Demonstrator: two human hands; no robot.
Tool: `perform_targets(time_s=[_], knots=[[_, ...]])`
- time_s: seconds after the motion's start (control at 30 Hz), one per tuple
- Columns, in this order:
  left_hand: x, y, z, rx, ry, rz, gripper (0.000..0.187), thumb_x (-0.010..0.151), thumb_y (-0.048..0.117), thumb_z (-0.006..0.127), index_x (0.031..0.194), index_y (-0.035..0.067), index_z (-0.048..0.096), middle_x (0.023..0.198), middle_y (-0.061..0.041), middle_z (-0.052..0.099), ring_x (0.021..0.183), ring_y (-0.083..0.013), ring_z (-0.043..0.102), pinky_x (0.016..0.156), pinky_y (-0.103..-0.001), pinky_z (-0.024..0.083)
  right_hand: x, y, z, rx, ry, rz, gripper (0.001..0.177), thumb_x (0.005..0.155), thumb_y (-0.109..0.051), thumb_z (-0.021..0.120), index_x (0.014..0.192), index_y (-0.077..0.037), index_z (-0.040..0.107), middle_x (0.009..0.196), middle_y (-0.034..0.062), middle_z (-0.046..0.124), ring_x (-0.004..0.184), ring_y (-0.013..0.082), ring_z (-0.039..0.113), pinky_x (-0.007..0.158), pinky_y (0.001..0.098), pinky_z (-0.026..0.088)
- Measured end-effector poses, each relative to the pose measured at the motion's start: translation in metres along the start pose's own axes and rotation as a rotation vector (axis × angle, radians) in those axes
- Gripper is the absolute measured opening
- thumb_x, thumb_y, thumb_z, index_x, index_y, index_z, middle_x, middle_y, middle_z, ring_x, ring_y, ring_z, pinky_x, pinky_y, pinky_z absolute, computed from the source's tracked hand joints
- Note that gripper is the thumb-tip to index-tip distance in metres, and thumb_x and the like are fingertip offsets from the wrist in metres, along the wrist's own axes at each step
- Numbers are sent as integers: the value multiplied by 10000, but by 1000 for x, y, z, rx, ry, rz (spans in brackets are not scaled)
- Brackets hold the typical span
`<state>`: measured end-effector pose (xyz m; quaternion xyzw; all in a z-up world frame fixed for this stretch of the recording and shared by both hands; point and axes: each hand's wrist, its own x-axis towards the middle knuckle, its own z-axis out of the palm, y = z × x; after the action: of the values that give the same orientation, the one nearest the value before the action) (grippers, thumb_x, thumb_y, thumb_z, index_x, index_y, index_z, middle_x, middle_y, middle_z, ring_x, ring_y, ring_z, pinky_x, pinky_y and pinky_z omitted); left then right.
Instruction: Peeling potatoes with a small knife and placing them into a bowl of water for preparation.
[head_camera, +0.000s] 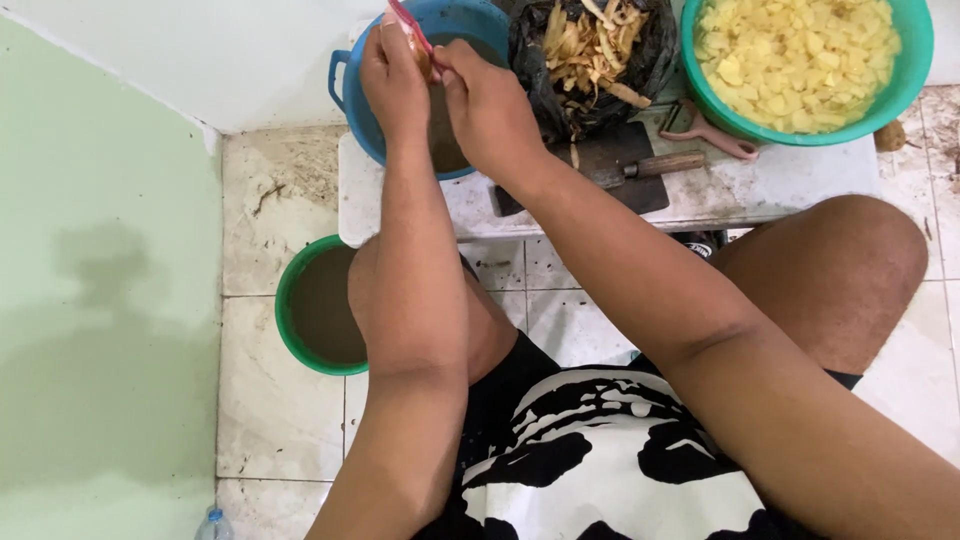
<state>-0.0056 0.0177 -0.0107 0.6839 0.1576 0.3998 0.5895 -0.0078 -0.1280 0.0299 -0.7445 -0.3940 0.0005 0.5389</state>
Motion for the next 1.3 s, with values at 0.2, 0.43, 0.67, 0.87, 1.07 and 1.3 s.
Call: perform_targets(time_s=[0.2, 0.43, 0.67, 0.87, 1.07, 1.3], knots=[[2, 3, 3, 16, 92, -72, 474, 949, 591, 430, 720, 179, 387, 613, 0, 359, 564, -115, 376, 549, -333, 336, -7, -7, 5, -86, 26, 63, 203, 1064, -121, 386, 1127, -70, 572, 719, 98, 603, 573, 238, 521, 498, 387, 333], [0, 21, 4, -369, 221, -589, 530, 929, 504, 444, 1097, 34, 623, 904, -142, 718, 707, -221, 685, 644, -307, 593, -14, 5, 15, -164, -50, 193, 336, 1054, -181, 396, 1328, -87, 568, 927, 167, 728, 728, 365, 629, 523, 478, 385], [10, -5, 5, -605, 258, -599, 479, 949, 468, 520, 1008, 14, 661, 846, -140, 703, 649, -231, 649, 549, -333, 520, -12, -7, 12, -178, -51, 166, 329, 1065, -224, 348, 1266, -93, 573, 891, 134, 687, 703, 324, 610, 505, 460, 384], [10, -14, 4, -711, 298, -730, 569, 956, 538, 489, 877, 1, 661, 688, -147, 643, 595, -209, 617, 548, -289, 512, -33, 21, 27, -243, -38, 115, 326, 1060, -211, 380, 1311, -97, 554, 926, 164, 670, 792, 401, 607, 522, 533, 368], [-2, 14, 6, -677, 318, -782, 601, 907, 517, 544, 1099, -35, 683, 872, -174, 682, 760, -241, 665, 673, -343, 575, -12, 11, 15, -220, -41, 142, 308, 1064, -218, 390, 1282, -85, 561, 913, 158, 690, 772, 367, 626, 510, 493, 391], [7, -3, 3, -706, 363, -782, 569, 941, 515, 525, 931, -31, 685, 781, -156, 664, 676, -223, 650, 620, -307, 557, -33, 12, 23, -234, -109, 163, 359, 1054, -206, 367, 1352, -96, 534, 939, 145, 678, 774, 354, 606, 504, 483, 350]])
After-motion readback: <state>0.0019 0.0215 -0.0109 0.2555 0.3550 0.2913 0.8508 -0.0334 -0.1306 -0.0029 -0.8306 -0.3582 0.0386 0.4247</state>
